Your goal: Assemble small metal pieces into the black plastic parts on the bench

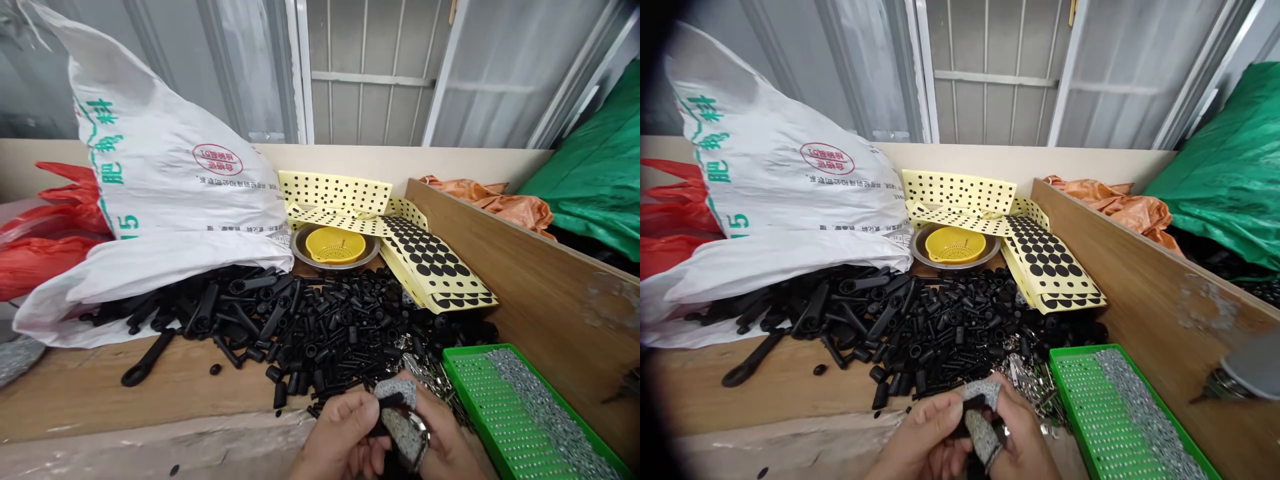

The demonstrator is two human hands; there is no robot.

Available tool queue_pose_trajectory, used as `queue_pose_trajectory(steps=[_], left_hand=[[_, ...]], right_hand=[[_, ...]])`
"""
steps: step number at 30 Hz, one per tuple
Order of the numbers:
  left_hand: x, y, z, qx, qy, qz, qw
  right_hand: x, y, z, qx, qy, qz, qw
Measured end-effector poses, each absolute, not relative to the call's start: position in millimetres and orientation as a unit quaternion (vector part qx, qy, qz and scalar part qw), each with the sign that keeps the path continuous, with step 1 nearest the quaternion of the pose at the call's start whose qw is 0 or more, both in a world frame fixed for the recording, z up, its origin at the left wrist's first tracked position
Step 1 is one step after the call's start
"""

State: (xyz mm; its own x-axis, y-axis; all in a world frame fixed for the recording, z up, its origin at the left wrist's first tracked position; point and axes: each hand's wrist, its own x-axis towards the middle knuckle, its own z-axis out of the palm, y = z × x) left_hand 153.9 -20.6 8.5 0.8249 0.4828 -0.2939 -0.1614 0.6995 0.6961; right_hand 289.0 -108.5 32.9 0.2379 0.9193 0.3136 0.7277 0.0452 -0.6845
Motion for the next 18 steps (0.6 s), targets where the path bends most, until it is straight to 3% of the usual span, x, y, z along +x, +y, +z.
queue_pose_trajectory(steps=[7, 18], left_hand=[[152.5, -20.6, 15.3, 0.329, 0.286, 0.205, 0.876], [146.4, -18.7, 13.2, 0.446, 0.342, 0.204, 0.802]], right_hand=[[292.5, -109.0, 42.5, -0.646, -0.67, 0.143, 0.336], [302.7, -119.9, 46.2, -0.628, -0.75, -0.031, 0.206]])
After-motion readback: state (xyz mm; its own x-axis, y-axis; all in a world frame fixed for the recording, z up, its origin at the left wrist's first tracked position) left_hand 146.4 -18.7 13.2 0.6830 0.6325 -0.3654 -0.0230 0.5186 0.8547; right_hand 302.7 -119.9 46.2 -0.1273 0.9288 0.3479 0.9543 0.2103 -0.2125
